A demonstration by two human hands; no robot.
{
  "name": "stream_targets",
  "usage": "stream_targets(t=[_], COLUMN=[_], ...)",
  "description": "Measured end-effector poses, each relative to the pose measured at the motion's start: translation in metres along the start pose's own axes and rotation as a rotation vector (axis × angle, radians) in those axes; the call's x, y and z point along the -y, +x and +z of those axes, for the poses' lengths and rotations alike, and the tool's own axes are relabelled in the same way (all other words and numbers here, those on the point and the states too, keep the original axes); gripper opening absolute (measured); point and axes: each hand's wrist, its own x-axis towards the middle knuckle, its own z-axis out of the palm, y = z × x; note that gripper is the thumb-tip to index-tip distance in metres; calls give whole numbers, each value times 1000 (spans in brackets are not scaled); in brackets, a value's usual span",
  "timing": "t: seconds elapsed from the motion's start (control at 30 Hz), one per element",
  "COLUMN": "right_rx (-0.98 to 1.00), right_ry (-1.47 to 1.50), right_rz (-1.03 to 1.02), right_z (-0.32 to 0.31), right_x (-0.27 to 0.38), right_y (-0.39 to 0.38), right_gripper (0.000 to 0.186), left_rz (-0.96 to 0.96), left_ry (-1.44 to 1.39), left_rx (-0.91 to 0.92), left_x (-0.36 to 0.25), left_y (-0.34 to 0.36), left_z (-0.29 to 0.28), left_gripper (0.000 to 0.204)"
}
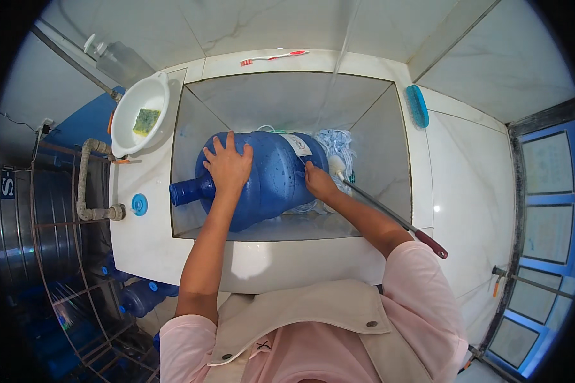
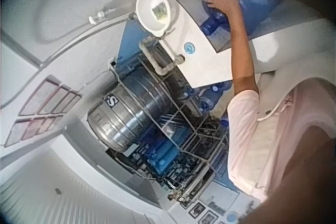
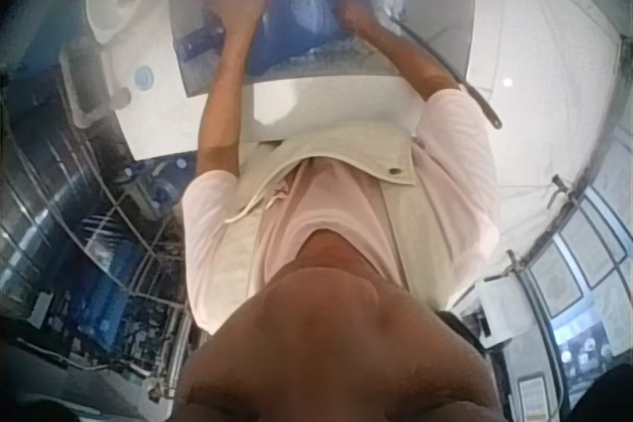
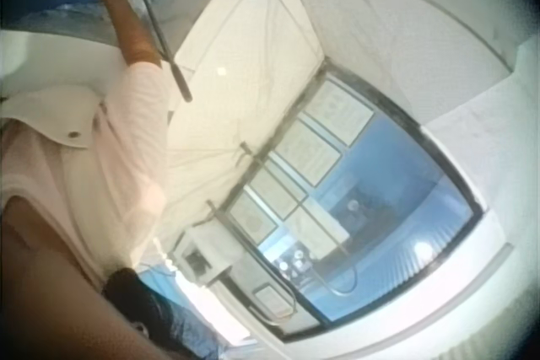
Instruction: The person cleans a large blue water bottle by scrubbing the outside with a sponge, using a long brush to scrub the inside, and rinsing it under a stream of water in a sink.
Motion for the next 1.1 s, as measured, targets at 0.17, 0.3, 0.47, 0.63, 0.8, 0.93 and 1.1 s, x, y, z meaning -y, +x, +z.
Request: stream_targets(t=[0.17, 0.3, 0.47, 0.63, 0.8, 0.93, 1.1], right_rx=[32, 12, 86, 106, 87, -17, 9], right_ry=[-7, 19, -16, -50, -41, -32, -62], right_rz=[87, 41, 29, 52, 72, 160, -6], right_z=[-1, -6, -11, -10, -6, -4, 0], right_x=[10, 9, 12, 10, 18, -2, 8], right_y=[0, -1, 3, 2, 4, 5, 4], right_gripper=[14, 16, 17, 17, 18, 19, 20], left_rz=[1, 0, 4, 10, -2, -7, -3], left_ry=[-11, -23, 9, 4, -3, -20, -12], left_rx=[-20, -13, 0, -6, 0, 25, 2], left_x=[2, 1, 2, 0, 5, 0, 4], left_y=[1, 1, 0, -2, 1, -3, 2], left_z=[1, 0, 0, 1, -1, 0, -2], left_gripper=[60, 60, 60, 60, 60, 60, 60])
